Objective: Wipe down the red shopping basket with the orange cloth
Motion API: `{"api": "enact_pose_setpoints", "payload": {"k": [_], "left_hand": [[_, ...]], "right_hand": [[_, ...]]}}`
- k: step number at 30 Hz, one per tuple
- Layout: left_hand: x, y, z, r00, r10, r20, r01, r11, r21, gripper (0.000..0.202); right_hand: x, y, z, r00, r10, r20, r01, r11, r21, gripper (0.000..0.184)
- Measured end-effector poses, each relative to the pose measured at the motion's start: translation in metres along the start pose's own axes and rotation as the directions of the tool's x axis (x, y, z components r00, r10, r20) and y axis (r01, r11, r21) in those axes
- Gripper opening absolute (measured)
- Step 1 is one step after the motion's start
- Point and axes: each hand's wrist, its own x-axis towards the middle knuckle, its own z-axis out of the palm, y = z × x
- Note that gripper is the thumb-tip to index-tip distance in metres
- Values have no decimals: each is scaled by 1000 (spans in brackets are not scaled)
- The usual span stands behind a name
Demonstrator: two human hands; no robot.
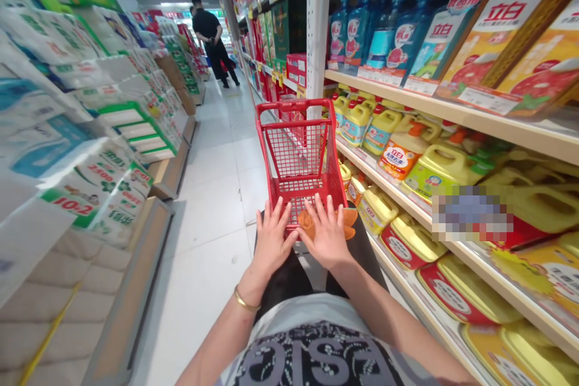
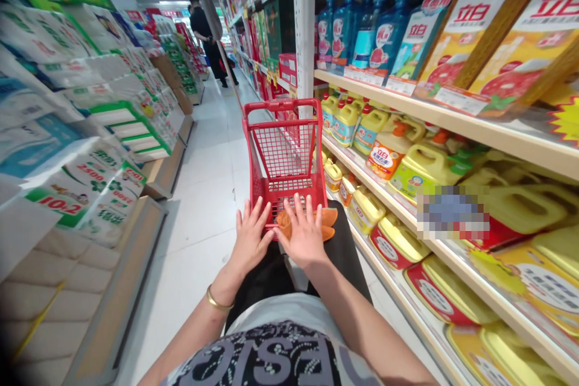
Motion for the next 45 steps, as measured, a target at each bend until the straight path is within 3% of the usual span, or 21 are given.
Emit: {"api": "enact_pose_setpoints", "payload": {"k": [3, 7, 9, 11, 16, 18, 20, 22, 26, 29, 33, 35, 37, 39, 42, 45], "left_hand": [[7, 2, -9, 999, 29, 29, -30, 998, 50, 67], [23, 11, -7, 997, 74, -2, -73, 994, 81, 65], [28, 15, -2, 997, 71, -31, -68, 994, 80, 64], [31, 16, 3, 997, 54, -58, -49, 996, 79, 64], [27, 8, 4, 997, 59, -51, -55, 996, 74, 68], [25, 4, 2, 996, 78, -33, -75, 995, 71, 75], [24, 3, 1, 995, 102, -18, -101, 992, 72, 82], [24, 5, 1, 993, 118, -17, -116, 990, 73, 86], [25, 9, 4, 993, 116, -27, -114, 991, 73, 88], [25, 8, 5, 993, 109, -49, -105, 992, 73, 88], [24, 4, 2, 994, 104, -41, -101, 992, 76, 89], [23, 2, 1, 994, 102, -26, -100, 992, 77, 91], [23, 3, 0, 994, 106, -14, -104, 991, 79, 93], [23, 5, 1, 994, 113, -11, -112, 991, 80, 93], [24, 8, 3, 993, 117, -19, -115, 991, 74, 94], [24, 8, 5, 994, 102, -37, -99, 993, 65, 95]], "right_hand": [[-1, 10, -5, 1000, 10, -19, -10, 1000, 5, 69], [-8, 54, -20, 977, 195, -92, -198, 980, -27, 55], [-8, 63, -24, 959, 258, -119, -265, 963, -48, 54], [-6, 53, -21, 967, 233, -101, -239, 969, -56, 57], [4, -10, 1, 998, -46, 45, 45, 999, 18, 66], [5, -17, 4, 994, -92, 62, 90, 995, 38, 67], [3, -3, -1, 998, -43, 50, 42, 999, 26, 64], [-3, 24, -10, 996, 86, 10, -85, 996, -17, 60], [-7, 67, -27, 946, 317, -71, -323, 943, -87, 59], [-1, 49, -23, 964, 264, -40, -266, 961, -79, 61], [9, -10, -5, 997, -7, 82, 8, 1000, -16, 65], [10, -22, -2, 989, -91, 116, 89, 996, 25, 68], [6, -11, -6, 991, -58, 119, 55, 998, 27, 67], [-1, 19, -15, 993, 85, 87, -83, 996, -23, 62], [-5, 64, -29, 947, 320, 3, -317, 940, -122, 60], [3, 66, -31, 947, 322, -13, -320, 936, -146, 61]]}}
